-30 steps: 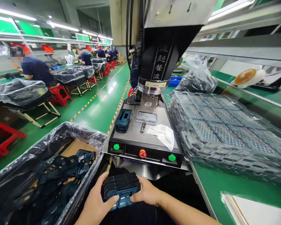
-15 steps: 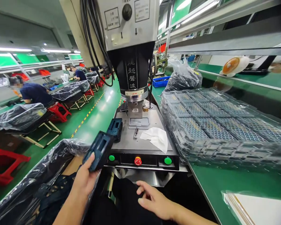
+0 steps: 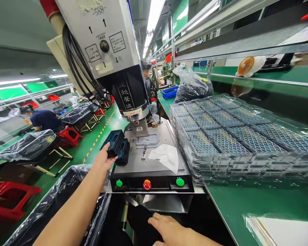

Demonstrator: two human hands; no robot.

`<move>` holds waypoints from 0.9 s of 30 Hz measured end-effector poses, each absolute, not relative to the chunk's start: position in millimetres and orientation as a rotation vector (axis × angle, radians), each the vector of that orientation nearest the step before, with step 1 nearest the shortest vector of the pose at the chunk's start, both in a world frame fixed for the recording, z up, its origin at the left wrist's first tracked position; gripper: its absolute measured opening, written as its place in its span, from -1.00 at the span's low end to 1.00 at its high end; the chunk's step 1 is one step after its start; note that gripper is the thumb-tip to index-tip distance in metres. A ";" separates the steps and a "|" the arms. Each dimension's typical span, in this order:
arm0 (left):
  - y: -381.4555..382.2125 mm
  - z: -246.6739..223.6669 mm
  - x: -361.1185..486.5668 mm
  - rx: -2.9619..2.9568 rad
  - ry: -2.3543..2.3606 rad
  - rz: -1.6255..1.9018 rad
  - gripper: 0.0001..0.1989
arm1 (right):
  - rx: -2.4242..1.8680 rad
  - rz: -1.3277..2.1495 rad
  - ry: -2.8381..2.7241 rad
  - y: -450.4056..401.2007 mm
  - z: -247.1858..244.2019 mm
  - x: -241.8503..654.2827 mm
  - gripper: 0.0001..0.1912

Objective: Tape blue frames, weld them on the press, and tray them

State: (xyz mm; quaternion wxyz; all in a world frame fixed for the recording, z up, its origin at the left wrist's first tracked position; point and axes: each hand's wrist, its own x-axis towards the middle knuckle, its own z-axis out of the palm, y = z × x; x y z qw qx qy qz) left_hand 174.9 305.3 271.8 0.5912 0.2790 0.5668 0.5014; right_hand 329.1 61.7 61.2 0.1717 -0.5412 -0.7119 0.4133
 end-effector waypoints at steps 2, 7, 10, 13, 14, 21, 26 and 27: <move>310.1 268.9 181.1 0.665 1.345 1.146 -0.84 | -1.520 1.118 -2.027 61.6 54.5 328.2 -0.40; 315.2 267.2 189.5 0.691 1.390 1.096 -0.80 | -1.512 1.023 -2.107 62.0 46.6 324.3 -0.47; 315.6 267.8 191.4 0.700 1.405 1.083 -0.82 | -1.520 0.980 -2.156 63.1 48.1 323.6 -0.50; 316.0 267.5 191.5 0.710 1.419 1.061 -0.84 | -1.544 0.950 -2.215 64.4 55.1 323.4 -0.49; 316.2 267.4 191.2 0.712 1.433 1.050 -0.84 | -1.558 0.943 -2.242 64.8 58.3 323.3 -0.49; 313.3 273.3 188.9 0.754 1.595 0.918 -0.66 | -1.608 0.984 -2.335 67.2 73.5 323.7 -0.48; 309.1 278.0 187.6 0.787 1.687 0.880 -0.64 | -1.611 1.021 -2.316 67.4 71.7 325.4 -0.49; 308.8 277.7 187.3 0.797 1.696 0.878 -0.64 | -1.608 1.025 -2.320 67.4 70.1 325.8 -0.49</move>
